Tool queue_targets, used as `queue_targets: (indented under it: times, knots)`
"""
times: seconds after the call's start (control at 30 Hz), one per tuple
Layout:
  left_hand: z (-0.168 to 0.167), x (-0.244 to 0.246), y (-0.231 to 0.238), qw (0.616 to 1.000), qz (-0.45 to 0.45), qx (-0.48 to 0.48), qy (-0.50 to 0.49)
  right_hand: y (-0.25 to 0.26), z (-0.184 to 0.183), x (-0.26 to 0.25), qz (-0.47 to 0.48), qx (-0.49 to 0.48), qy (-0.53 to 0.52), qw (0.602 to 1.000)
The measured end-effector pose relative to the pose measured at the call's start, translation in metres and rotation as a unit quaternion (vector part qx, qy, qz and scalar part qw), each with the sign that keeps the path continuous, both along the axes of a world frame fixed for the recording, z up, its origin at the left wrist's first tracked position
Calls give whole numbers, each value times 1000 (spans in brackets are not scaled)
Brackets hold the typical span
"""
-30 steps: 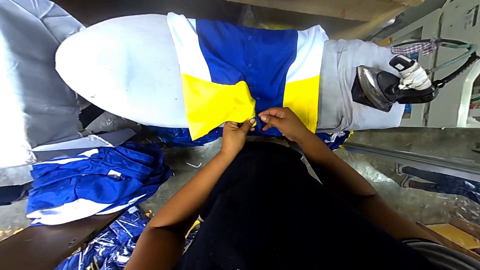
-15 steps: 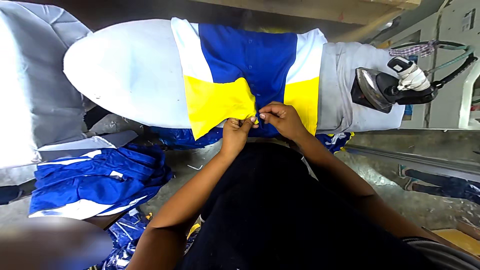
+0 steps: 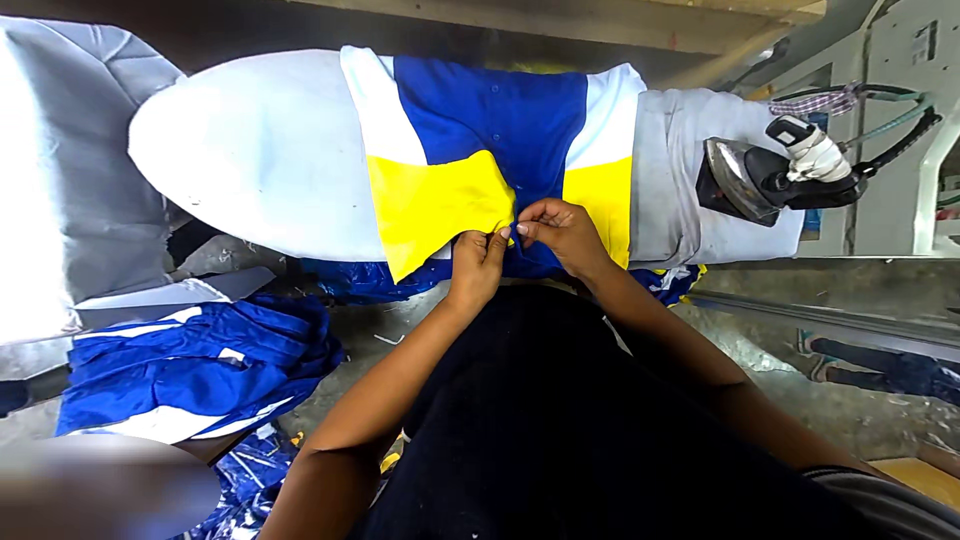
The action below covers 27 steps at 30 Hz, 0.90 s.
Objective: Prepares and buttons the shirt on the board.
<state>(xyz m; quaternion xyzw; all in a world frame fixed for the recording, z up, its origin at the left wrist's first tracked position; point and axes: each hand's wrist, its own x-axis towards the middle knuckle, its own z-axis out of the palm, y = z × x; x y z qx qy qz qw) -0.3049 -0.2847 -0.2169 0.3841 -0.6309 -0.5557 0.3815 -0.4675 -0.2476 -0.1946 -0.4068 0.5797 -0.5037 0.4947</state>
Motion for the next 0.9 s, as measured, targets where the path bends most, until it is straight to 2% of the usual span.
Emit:
queue_targets:
  times: [0.07, 0.17, 0.23, 0.4, 0.53, 0.67, 0.77, 0.9]
  knots:
    - [0, -1, -3, 999, -3, -31, -17, 0, -1, 6, -30, -12, -16, 999]
    - [1, -2, -7, 998, -6, -61, -18, 1, -1, 6, -29, -66, 38, 997]
    - [4, -2, -10, 998, -16, -63, 8, 0, 1, 0, -9, -96, 54, 994]
    - [10, -7, -17, 996, -28, -55, 69, -6, 5, -10, -6, -120, 7, 993]
    - [8, -12, -25, 992, -46, 12, 115, -12, 12, -14, 12, -156, 83, 984]
    - [13, -22, -33, 981, -36, 89, 170, -16, 11, -6, -36, -187, 117, 975]
    - [21, -28, -34, 976, -1, 167, 142, -16, 4, 0, -76, -166, 154, 971]
    - [28, -30, -30, 928, 35, 334, 161, -19, -3, -1, -56, -137, 199, 969]
